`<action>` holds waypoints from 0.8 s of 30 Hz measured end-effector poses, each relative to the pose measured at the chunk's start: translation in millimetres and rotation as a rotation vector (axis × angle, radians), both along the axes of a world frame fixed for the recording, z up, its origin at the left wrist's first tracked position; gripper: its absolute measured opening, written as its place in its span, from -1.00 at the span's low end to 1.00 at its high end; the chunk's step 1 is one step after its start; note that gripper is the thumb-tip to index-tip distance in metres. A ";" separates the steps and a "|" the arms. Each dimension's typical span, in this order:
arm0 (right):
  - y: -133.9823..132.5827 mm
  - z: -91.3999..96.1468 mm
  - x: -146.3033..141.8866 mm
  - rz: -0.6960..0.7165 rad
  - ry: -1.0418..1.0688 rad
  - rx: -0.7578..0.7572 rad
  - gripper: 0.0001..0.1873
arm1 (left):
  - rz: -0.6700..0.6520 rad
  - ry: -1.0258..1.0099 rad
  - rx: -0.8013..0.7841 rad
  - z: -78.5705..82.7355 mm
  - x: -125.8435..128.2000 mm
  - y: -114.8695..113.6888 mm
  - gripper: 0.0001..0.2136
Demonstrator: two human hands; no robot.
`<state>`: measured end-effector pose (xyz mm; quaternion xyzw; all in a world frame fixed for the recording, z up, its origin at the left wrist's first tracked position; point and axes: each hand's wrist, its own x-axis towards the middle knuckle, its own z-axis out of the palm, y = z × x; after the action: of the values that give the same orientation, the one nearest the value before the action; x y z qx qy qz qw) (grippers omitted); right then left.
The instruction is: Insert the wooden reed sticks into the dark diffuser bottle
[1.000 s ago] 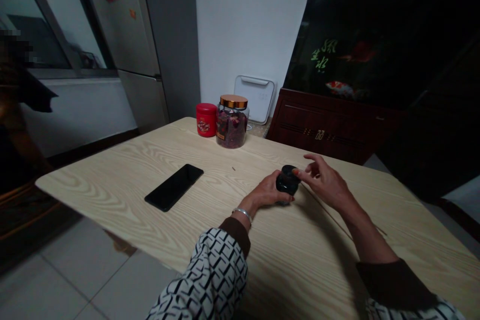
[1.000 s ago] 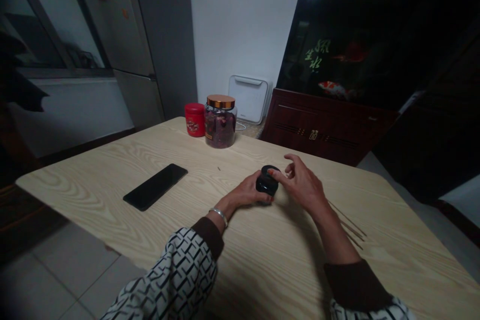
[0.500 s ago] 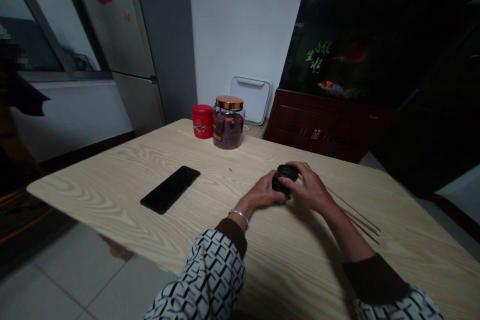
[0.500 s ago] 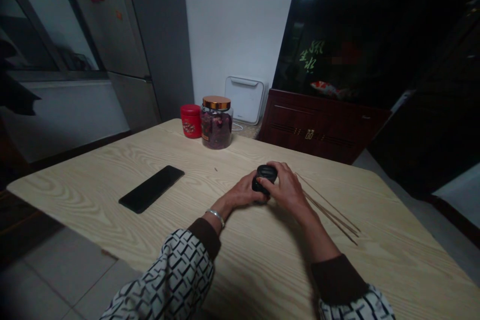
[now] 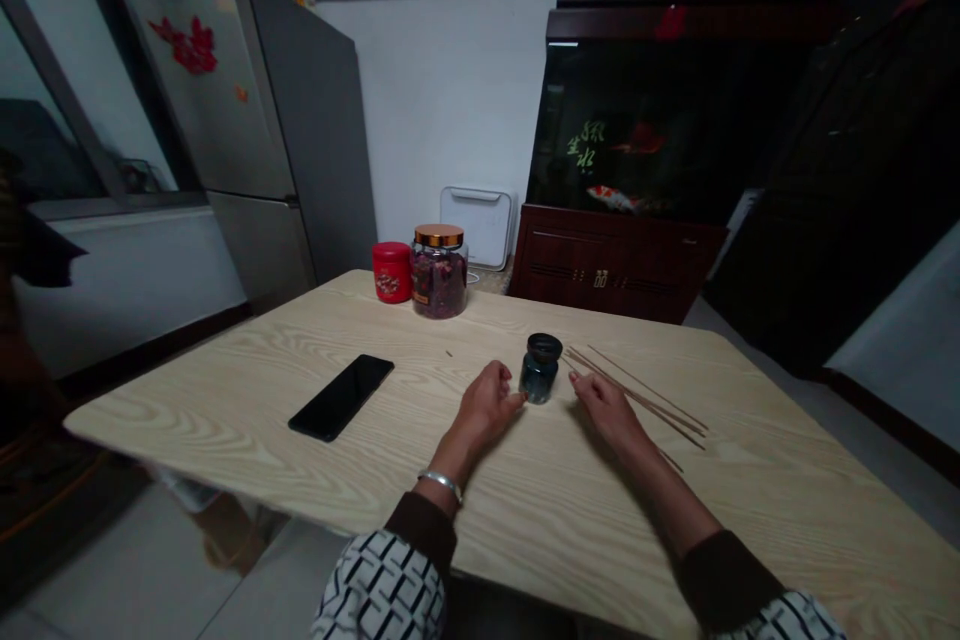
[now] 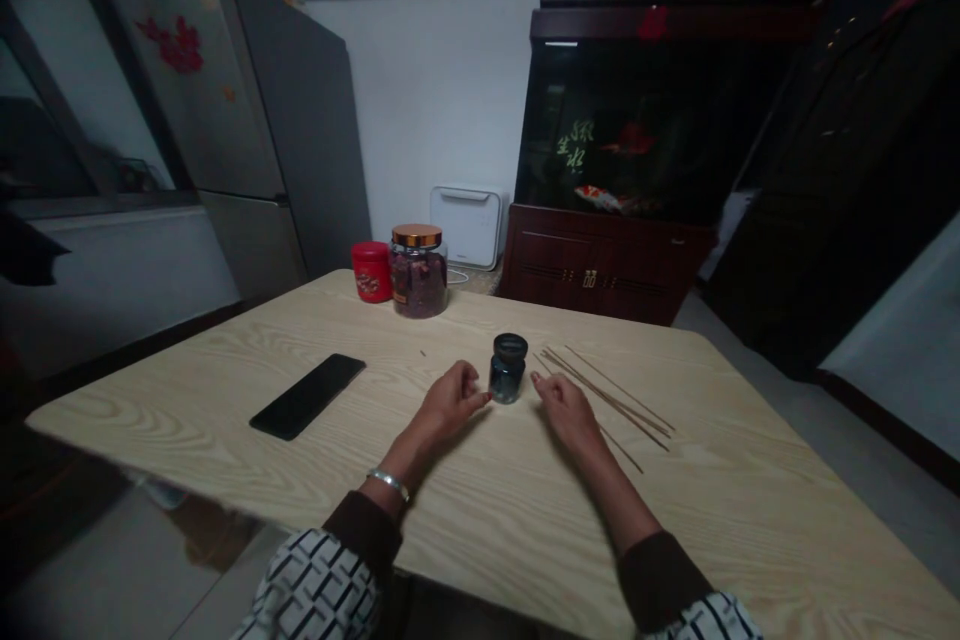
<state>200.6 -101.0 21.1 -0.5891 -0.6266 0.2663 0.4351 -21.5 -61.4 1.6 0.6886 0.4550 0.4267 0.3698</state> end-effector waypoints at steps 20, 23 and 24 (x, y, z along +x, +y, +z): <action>-20.7 216.4 -3.1 0.880 0.731 -0.148 -0.17 | -0.741 -0.583 -0.455 217.7 -15.4 -16.5 -0.25; -18.7 179.6 -5.5 0.913 0.761 -0.224 -0.17 | -0.808 -0.559 -0.512 178.7 -13.3 -14.8 -0.23; -17.4 167.9 -5.2 0.922 0.773 -0.252 -0.17 | -0.842 -0.556 -0.516 166.8 -12.7 -13.4 -0.23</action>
<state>195.4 -118.3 189.0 -0.1653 -0.5773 0.6936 0.3980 -34.2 -74.8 168.4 0.5596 0.1161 0.2824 0.7704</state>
